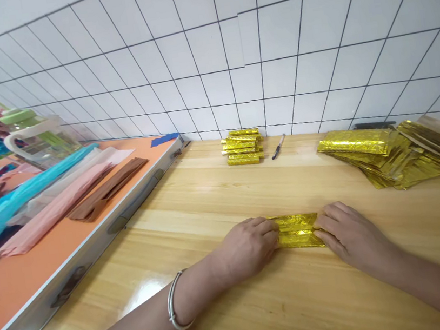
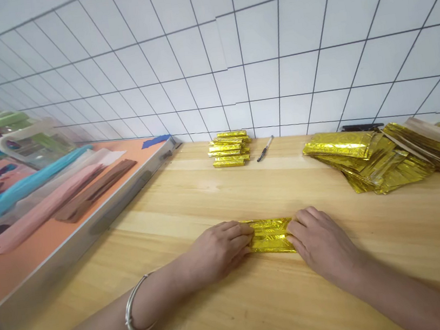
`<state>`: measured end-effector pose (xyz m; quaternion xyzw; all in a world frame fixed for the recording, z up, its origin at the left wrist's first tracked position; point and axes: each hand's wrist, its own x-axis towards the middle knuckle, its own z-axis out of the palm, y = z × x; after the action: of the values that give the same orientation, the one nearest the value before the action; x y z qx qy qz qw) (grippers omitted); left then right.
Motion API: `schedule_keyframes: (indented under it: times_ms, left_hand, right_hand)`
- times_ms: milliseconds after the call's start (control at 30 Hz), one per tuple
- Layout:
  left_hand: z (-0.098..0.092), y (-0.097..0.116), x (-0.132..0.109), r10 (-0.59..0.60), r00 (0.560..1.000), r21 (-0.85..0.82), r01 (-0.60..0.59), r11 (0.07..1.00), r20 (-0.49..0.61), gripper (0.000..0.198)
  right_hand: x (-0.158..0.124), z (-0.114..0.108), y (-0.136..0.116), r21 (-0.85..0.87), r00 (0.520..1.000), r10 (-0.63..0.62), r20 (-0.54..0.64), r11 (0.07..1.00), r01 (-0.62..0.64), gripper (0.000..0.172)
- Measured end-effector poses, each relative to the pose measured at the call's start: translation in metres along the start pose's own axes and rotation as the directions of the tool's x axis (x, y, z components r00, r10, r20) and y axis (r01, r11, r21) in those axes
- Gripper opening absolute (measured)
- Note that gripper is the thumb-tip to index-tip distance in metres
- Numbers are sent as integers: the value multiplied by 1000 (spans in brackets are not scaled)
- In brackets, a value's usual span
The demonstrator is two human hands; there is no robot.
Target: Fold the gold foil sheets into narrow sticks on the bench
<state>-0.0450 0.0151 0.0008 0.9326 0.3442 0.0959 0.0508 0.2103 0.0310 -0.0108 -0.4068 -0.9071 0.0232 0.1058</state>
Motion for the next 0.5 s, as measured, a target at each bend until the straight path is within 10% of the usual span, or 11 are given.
schedule_keyframes:
  times_ms: [500]
  left_hand:
    - [18,11,11,-206,978,182,210,961,-41,20]
  right_hand:
    - [-5,14,0,-86,998,-35,-61,996,30,27]
